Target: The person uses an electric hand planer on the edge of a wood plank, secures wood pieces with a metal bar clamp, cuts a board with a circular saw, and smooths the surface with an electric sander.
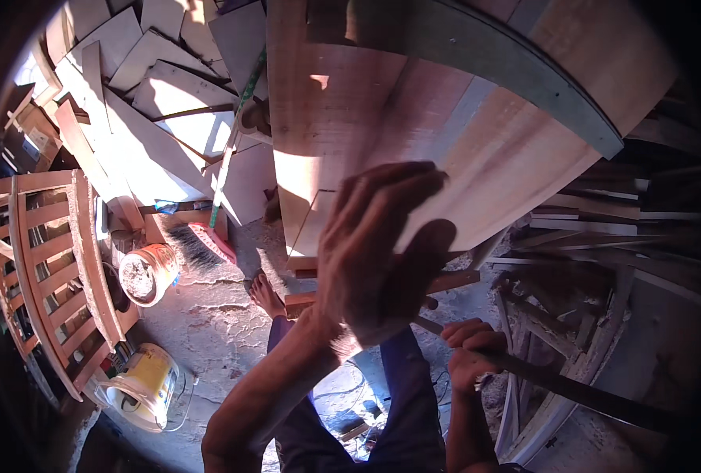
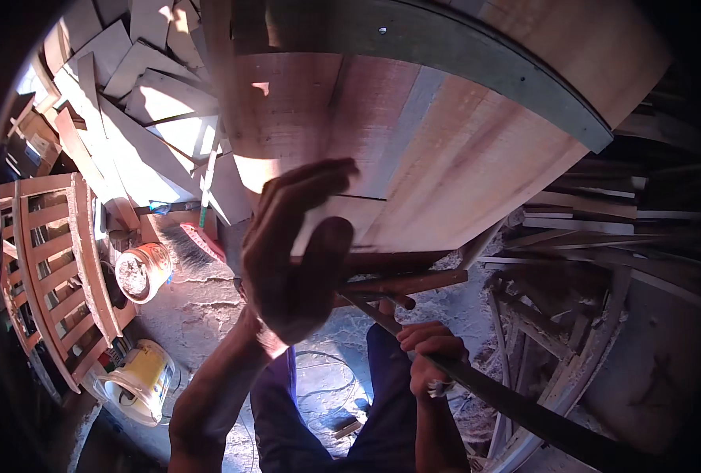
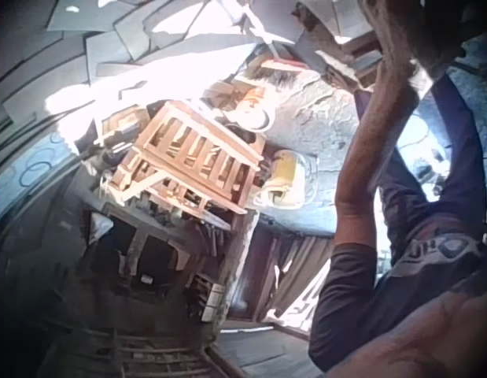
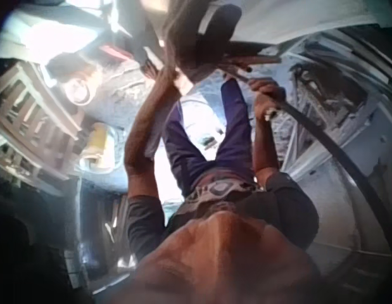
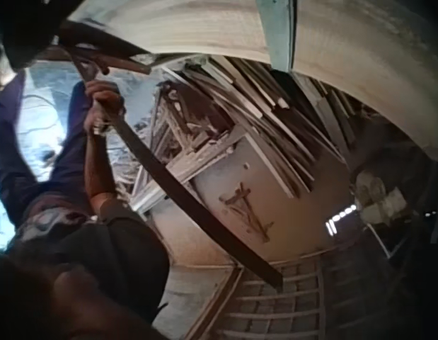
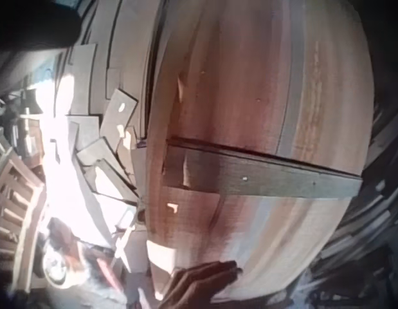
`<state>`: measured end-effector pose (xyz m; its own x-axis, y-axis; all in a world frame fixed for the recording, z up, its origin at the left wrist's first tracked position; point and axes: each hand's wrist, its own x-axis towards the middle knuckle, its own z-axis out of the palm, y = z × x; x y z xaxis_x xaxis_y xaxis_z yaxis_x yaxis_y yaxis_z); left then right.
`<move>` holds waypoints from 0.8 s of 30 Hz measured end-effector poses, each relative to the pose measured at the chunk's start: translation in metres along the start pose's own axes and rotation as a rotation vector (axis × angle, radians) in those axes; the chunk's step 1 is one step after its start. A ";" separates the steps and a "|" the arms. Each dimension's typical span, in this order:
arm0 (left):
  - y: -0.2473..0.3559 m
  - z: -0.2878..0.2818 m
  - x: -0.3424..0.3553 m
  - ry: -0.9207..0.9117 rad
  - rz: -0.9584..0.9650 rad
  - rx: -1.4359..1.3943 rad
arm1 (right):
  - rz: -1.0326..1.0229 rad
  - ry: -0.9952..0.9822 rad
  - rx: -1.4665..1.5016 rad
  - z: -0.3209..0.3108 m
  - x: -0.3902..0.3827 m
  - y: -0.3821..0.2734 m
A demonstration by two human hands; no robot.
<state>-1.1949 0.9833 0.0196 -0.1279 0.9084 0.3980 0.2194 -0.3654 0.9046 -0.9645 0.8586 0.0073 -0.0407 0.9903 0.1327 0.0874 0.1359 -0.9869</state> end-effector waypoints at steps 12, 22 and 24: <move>0.088 0.111 0.053 -0.106 -0.349 -0.234 | 0.177 -0.204 -0.402 -0.033 0.086 0.059; 0.066 0.153 0.055 0.302 -0.371 -0.261 | 0.231 0.216 -0.486 -0.069 -0.042 0.217; 0.069 0.148 0.047 0.275 -0.315 -0.260 | 0.330 0.316 -0.422 -0.054 -0.044 0.245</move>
<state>-1.0425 1.0307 0.0779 -0.4074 0.9085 0.0932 -0.1149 -0.1522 0.9817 -0.8875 0.8498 -0.2357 0.3467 0.9338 -0.0889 0.4339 -0.2436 -0.8674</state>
